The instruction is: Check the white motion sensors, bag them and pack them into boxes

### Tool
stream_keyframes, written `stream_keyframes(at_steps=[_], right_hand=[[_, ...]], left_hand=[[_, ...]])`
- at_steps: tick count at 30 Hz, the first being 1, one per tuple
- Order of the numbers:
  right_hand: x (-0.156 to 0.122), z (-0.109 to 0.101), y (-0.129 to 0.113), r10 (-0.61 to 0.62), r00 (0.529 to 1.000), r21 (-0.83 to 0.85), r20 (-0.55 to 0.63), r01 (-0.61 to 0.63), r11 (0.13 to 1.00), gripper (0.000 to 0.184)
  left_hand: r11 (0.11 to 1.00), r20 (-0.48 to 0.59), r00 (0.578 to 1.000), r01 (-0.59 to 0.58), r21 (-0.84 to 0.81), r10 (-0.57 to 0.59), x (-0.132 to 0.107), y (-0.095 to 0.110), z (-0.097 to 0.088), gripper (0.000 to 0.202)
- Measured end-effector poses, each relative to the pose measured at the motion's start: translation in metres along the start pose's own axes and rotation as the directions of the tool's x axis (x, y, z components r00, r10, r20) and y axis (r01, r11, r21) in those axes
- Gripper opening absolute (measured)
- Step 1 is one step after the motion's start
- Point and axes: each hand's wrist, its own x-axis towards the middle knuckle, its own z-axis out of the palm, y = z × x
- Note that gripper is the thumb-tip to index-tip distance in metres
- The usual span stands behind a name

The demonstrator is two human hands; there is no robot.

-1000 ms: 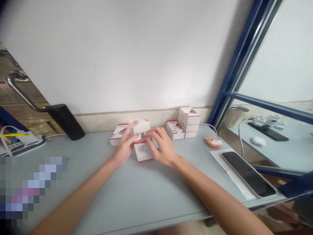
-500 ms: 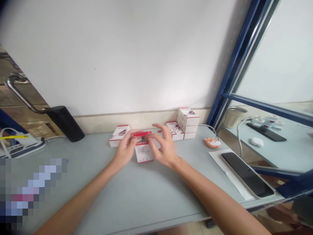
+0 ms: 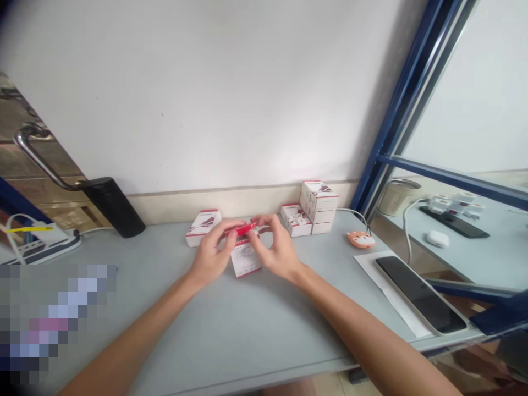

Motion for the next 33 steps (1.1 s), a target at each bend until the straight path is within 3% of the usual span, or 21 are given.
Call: stream_keyframes(at_steps=[3,12,16,19,22,25,29,33], right_hand=[[0.0,-0.001,0.0,0.028,1.0,0.037,0.011,-0.029,0.999,0.021],[0.003,-0.004,0.002,-0.086,0.995,-0.064,0.059,0.09,0.994,0.008],[0.003,-0.012,0.008,-0.157,0.98,-0.207,0.125,0.18,0.962,0.007],[0.01,-0.026,0.011,-0.196,0.961,-0.378,0.193,0.257,0.889,0.013],[0.021,-0.044,0.018,-0.196,0.98,-0.551,0.044,0.188,0.813,0.017],[0.028,-0.06,0.034,-0.155,0.986,-0.735,-0.066,0.057,0.675,0.018],[0.022,-0.068,0.058,0.004,0.997,-0.883,0.076,0.065,0.465,0.021],[0.013,-0.066,0.072,0.117,0.981,-0.932,0.156,0.106,0.346,0.024]], left_hand=[[0.998,0.047,0.997,-0.059,0.005,0.059,0.0,0.001,-0.002,0.023],[0.985,0.11,0.982,-0.162,0.058,0.155,-0.004,-0.006,-0.005,0.027],[0.973,0.118,0.976,-0.198,0.12,0.184,-0.006,-0.011,-0.002,0.027],[0.958,0.091,0.976,-0.211,0.195,0.197,-0.008,-0.014,0.002,0.023],[0.947,0.055,0.978,-0.21,0.243,0.203,-0.009,-0.015,0.004,0.019],[0.941,0.057,0.975,-0.221,0.257,0.213,-0.009,-0.015,0.004,0.02],[0.936,0.059,0.973,-0.231,0.265,0.223,-0.009,-0.014,0.003,0.021],[0.946,0.053,0.977,-0.213,0.246,0.206,-0.01,-0.012,0.004,0.023]])
